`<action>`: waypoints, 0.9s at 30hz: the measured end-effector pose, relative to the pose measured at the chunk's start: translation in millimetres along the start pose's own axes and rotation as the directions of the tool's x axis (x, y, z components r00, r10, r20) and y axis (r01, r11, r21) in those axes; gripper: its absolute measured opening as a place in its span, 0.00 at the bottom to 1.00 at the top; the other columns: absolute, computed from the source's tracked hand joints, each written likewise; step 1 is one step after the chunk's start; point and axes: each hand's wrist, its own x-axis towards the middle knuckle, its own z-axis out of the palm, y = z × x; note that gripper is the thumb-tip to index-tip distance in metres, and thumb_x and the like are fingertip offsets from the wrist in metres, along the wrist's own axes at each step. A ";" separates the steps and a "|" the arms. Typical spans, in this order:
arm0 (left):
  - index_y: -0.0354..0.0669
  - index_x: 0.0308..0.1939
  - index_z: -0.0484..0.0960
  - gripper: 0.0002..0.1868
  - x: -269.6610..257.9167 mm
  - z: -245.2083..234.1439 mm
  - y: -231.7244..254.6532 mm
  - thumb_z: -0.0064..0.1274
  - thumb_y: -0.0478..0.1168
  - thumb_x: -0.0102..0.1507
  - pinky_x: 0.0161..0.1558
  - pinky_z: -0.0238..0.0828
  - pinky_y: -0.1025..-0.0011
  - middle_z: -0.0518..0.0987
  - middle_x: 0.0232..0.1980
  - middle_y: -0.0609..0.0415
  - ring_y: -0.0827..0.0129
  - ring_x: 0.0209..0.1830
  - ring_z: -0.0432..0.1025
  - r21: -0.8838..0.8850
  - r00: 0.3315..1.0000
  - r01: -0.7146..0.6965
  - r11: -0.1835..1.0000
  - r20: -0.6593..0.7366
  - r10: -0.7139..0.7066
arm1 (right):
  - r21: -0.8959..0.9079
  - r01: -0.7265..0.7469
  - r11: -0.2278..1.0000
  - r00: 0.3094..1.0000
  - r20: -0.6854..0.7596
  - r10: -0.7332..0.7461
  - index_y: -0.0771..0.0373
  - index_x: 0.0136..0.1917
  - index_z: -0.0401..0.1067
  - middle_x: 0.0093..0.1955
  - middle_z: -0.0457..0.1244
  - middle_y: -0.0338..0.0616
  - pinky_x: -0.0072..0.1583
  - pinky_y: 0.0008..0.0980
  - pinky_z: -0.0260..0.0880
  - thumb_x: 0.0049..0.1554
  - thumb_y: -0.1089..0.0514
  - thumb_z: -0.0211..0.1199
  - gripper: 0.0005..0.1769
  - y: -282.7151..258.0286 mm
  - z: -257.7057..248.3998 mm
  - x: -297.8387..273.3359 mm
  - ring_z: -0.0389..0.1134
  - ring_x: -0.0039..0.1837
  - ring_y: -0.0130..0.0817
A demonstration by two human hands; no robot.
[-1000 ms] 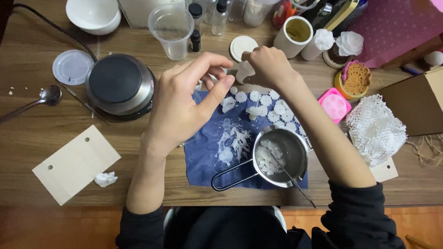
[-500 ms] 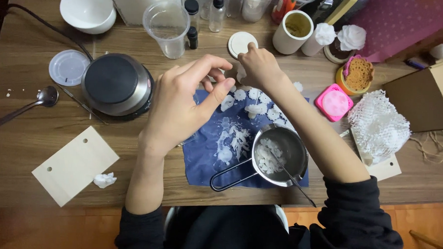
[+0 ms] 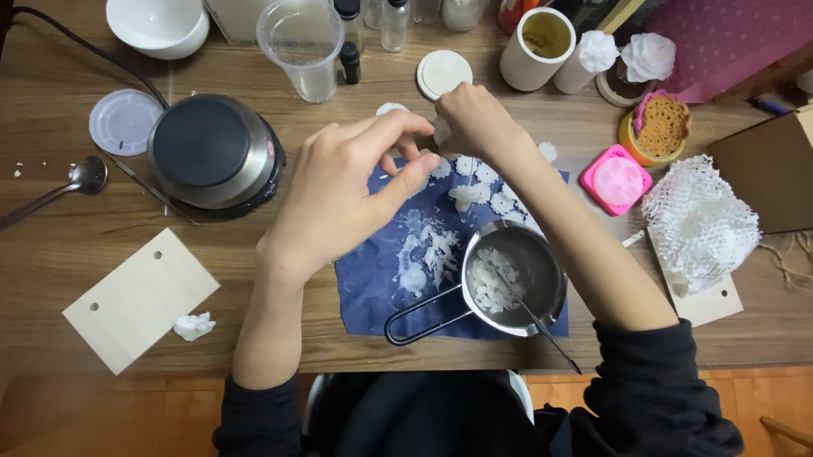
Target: Refining the shape of small wax flower petals by demolding them and using a fine tool to remove imperfections and excess wax.
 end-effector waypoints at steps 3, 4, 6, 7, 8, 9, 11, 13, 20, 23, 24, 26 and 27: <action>0.43 0.44 0.75 0.12 1.8 6.7 -3.0 0.46 0.46 0.64 0.34 0.65 0.66 0.79 0.33 0.64 0.72 0.22 0.69 0.009 0.998 -0.059 0.998 0.007 0.059 | -0.091 0.018 0.996 0.998 -0.058 -0.023 0.64 0.31 0.69 0.29 0.62 0.53 0.32 0.44 0.66 0.37 0.55 0.66 0.12 -1.7 12.6 -2.0 0.65 0.30 0.54; 0.43 0.44 0.75 0.12 2.2 9.8 -4.7 0.46 0.46 0.64 0.34 0.65 0.66 0.79 0.33 0.64 0.72 0.22 0.69 0.009 0.998 -0.059 0.998 0.008 0.058 | -0.090 0.017 0.996 0.998 -0.058 -0.022 0.64 0.31 0.69 0.29 0.62 0.53 0.32 0.44 0.66 0.37 0.55 0.66 0.12 -2.2 12.9 -1.8 0.65 0.30 0.54; 0.44 0.47 0.75 0.14 2.5 16.0 -8.1 0.46 0.48 0.64 0.36 0.66 0.60 0.78 0.34 0.61 0.63 0.27 0.73 0.123 0.996 -0.038 0.992 0.081 0.028 | -0.148 -0.029 0.989 0.999 -0.048 0.022 0.63 0.33 0.70 0.32 0.63 0.53 0.32 0.44 0.67 0.41 0.52 0.61 0.11 -3.8 13.9 -1.6 0.67 0.34 0.55; 0.44 0.47 0.75 0.14 2.5 19.4 -10.4 0.46 0.48 0.64 0.36 0.66 0.60 0.78 0.34 0.61 0.63 0.27 0.73 0.122 0.996 -0.038 0.992 0.084 0.028 | -0.146 -0.030 0.989 0.999 -0.047 0.024 0.63 0.33 0.70 0.32 0.63 0.53 0.32 0.44 0.67 0.41 0.52 0.61 0.11 -9.8 -1.0 -7.6 0.67 0.34 0.55; 0.41 0.47 0.76 0.13 3.1 22.1 -12.9 0.48 0.43 0.61 0.34 0.67 0.61 0.79 0.33 0.54 0.59 0.29 0.74 0.150 0.991 -0.023 0.988 0.132 0.003 | -0.146 -0.034 0.989 0.998 -0.060 0.025 0.62 0.38 0.73 0.32 0.64 0.53 0.35 0.44 0.70 0.39 0.47 0.67 0.19 -15.5 -16.8 -12.4 0.69 0.35 0.54; 0.38 0.46 0.77 0.13 3.6 24.6 -15.5 0.51 0.38 0.59 0.33 0.68 0.62 0.79 0.31 0.47 0.54 0.31 0.75 0.179 0.983 -0.009 0.984 0.180 -0.023 | -0.145 -0.037 0.989 0.997 -0.074 0.027 0.61 0.44 0.76 0.31 0.65 0.54 0.37 0.43 0.72 0.36 0.41 0.74 0.28 -21.4 -32.7 -17.1 0.70 0.37 0.53; 0.42 0.40 0.73 0.13 3.2 59.1 -43.1 0.53 0.45 0.59 0.30 0.68 0.60 0.78 0.31 0.50 0.53 0.30 0.75 0.349 0.974 -0.012 0.937 0.216 -0.068 | -0.186 -0.064 0.980 0.998 -0.027 0.060 0.58 0.46 0.73 0.33 0.66 0.49 0.36 0.43 0.69 0.37 0.33 0.69 0.33 -8.8 -27.6 -13.5 0.70 0.38 0.49; 0.45 0.34 0.69 0.16 3.2 82.4 -57.7 0.55 0.52 0.60 0.27 0.68 0.58 0.77 0.30 0.52 0.51 0.29 0.74 0.505 0.963 -0.018 0.863 0.242 -0.122 | -0.229 -0.085 0.970 0.995 0.023 0.093 0.55 0.48 0.70 0.35 0.66 0.45 0.36 0.42 0.67 0.39 0.24 0.64 0.37 -2.5 -29.5 -15.7 0.69 0.39 0.45; 0.39 0.36 0.73 0.15 2.7 94.4 -36.0 0.52 0.49 0.61 0.29 0.72 0.56 0.76 0.34 0.48 0.53 0.31 0.74 0.357 0.901 -0.023 0.934 0.411 -0.135 | -0.130 -0.034 0.991 0.999 0.019 0.037 0.58 0.52 0.69 0.36 0.66 0.51 0.41 0.46 0.63 0.45 0.30 0.63 0.34 -4.1 -45.1 -35.4 0.68 0.39 0.52; 0.38 0.38 0.75 0.21 -5.7 86.5 -8.5 0.44 0.55 0.64 0.26 0.67 0.70 0.72 0.27 0.54 0.67 0.25 0.68 0.287 0.804 -0.018 0.958 0.574 -0.156 | -0.140 -0.018 0.990 1.000 -0.015 0.016 0.60 0.48 0.67 0.38 0.66 0.50 0.42 0.45 0.60 0.50 0.32 0.60 0.30 -3.9 -49.0 -42.0 0.67 0.39 0.50; 0.38 0.40 0.75 0.27 -7.7 83.4 1.7 0.39 0.61 0.66 0.17 0.62 0.83 0.67 0.21 0.61 0.78 0.15 0.62 0.271 0.724 -0.032 0.962 0.670 -0.164 | -0.151 0.001 0.989 0.998 -0.056 -0.010 0.60 0.48 0.68 0.39 0.65 0.49 0.42 0.44 0.60 0.52 0.34 0.59 0.27 -1.4 -50.5 -44.2 0.66 0.39 0.49; 0.39 0.34 0.74 0.31 -31.6 97.4 -12.4 0.41 0.67 0.61 0.22 0.63 0.72 0.72 0.23 0.56 0.66 0.20 0.67 0.288 0.726 -0.046 0.957 0.667 -0.166 | -0.154 0.016 0.988 0.998 -0.053 -0.025 0.60 0.51 0.68 0.42 0.66 0.48 0.44 0.46 0.62 0.53 0.33 0.59 0.29 -5.8 -74.1 -56.0 0.67 0.40 0.47; 0.40 0.28 0.73 0.36 -45.0 105.4 -19.2 0.42 0.73 0.56 0.26 0.65 0.61 0.77 0.25 0.52 0.54 0.25 0.72 0.306 0.727 -0.055 0.951 0.665 -0.172 | -0.154 0.034 0.987 0.998 -0.048 -0.042 0.61 0.54 0.68 0.45 0.66 0.47 0.46 0.48 0.65 0.54 0.32 0.59 0.31 -8.5 -84.3 -63.0 0.68 0.41 0.44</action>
